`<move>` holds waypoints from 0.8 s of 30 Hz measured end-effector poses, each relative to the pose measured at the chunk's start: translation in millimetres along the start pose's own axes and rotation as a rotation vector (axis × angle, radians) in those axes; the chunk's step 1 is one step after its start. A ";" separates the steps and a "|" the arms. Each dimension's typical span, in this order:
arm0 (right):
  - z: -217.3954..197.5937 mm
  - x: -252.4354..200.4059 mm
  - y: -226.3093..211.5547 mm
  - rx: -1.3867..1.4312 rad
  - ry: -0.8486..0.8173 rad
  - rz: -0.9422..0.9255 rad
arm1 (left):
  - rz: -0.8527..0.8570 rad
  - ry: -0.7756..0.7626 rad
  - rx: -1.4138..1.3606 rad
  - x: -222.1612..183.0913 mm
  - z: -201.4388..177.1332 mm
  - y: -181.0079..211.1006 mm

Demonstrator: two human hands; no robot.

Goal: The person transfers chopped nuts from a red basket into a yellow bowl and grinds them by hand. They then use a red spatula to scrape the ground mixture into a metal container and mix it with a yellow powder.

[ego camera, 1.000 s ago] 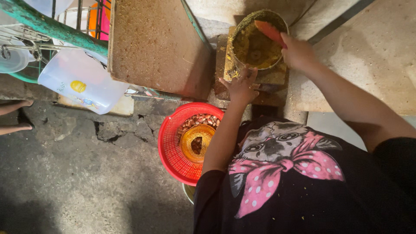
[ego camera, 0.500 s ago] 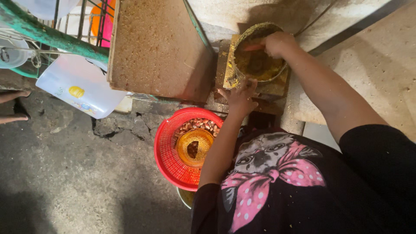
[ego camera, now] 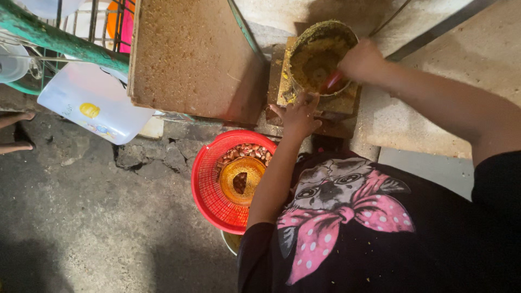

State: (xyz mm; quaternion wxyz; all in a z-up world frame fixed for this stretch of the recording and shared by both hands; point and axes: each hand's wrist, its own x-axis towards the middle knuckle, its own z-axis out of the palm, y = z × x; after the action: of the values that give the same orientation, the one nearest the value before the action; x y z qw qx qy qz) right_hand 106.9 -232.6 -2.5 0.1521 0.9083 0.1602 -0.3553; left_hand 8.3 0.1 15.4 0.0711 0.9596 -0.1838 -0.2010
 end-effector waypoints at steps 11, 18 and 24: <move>11.4 51.8 16.0 0.167 0.513 0.312 | -0.014 0.064 0.011 -3.5 -1.0 9.2; 52.3 49.7 -1.2 -0.047 0.242 0.215 | -0.029 -0.008 0.050 -0.4 -6.5 12.0; 53.1 25.2 -22.0 0.365 0.127 0.173 | -0.022 -0.002 0.034 0.7 -4.4 8.9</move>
State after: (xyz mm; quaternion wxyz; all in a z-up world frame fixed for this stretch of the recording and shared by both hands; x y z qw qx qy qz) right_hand 84.0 -228.8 -60.8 0.0044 0.9518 0.0239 -0.3059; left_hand 7.8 -8.1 21.0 0.0524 0.9623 -0.1768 -0.1998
